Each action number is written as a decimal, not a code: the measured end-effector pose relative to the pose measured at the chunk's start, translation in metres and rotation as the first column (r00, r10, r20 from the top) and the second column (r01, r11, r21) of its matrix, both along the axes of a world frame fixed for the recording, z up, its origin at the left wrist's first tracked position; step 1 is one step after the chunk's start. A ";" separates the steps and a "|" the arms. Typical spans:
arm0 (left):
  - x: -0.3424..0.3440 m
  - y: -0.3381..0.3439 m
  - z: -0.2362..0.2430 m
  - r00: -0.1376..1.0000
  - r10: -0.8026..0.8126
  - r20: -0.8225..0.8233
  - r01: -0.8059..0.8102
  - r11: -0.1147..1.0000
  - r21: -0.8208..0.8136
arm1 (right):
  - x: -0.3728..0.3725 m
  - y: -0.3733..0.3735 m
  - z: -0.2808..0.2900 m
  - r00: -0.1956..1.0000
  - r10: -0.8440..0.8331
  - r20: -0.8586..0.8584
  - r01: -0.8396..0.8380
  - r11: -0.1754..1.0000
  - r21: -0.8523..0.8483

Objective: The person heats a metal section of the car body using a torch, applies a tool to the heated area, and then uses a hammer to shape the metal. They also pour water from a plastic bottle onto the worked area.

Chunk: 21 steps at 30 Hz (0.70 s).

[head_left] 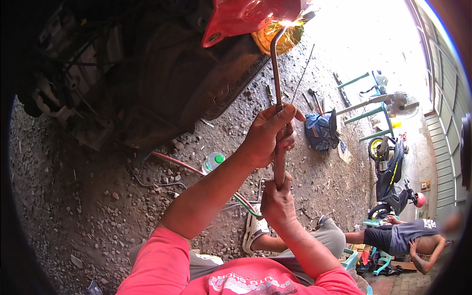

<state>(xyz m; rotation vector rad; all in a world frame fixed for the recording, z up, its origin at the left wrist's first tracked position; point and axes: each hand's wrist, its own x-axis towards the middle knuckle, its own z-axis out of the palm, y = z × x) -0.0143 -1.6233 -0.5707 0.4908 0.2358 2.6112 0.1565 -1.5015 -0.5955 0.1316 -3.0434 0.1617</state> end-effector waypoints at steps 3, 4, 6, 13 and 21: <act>0.000 0.000 0.001 1.000 -0.002 0.005 0.002 1.000 -0.003 | 0.000 0.001 0.000 1.000 -0.002 0.005 0.002 1.000 0.011; 0.000 0.000 0.001 1.000 0.000 0.005 0.000 1.000 -0.008 | 0.000 0.000 0.000 1.000 0.003 0.001 -0.003 1.000 0.008; 0.000 -0.001 0.001 1.000 0.001 0.005 -0.001 1.000 -0.011 | -0.001 -0.001 0.000 1.000 0.013 -0.009 -0.013 1.000 0.004; 0.001 -0.002 0.001 1.000 -0.015 0.003 0.015 1.000 0.002 | 0.001 -0.002 0.000 1.000 -0.014 0.020 0.015 0.999 -0.029; 0.003 -0.002 0.001 1.000 0.003 0.028 -0.002 0.999 -0.032 | 0.002 -0.003 -0.002 1.000 -0.007 0.023 0.007 1.000 -0.013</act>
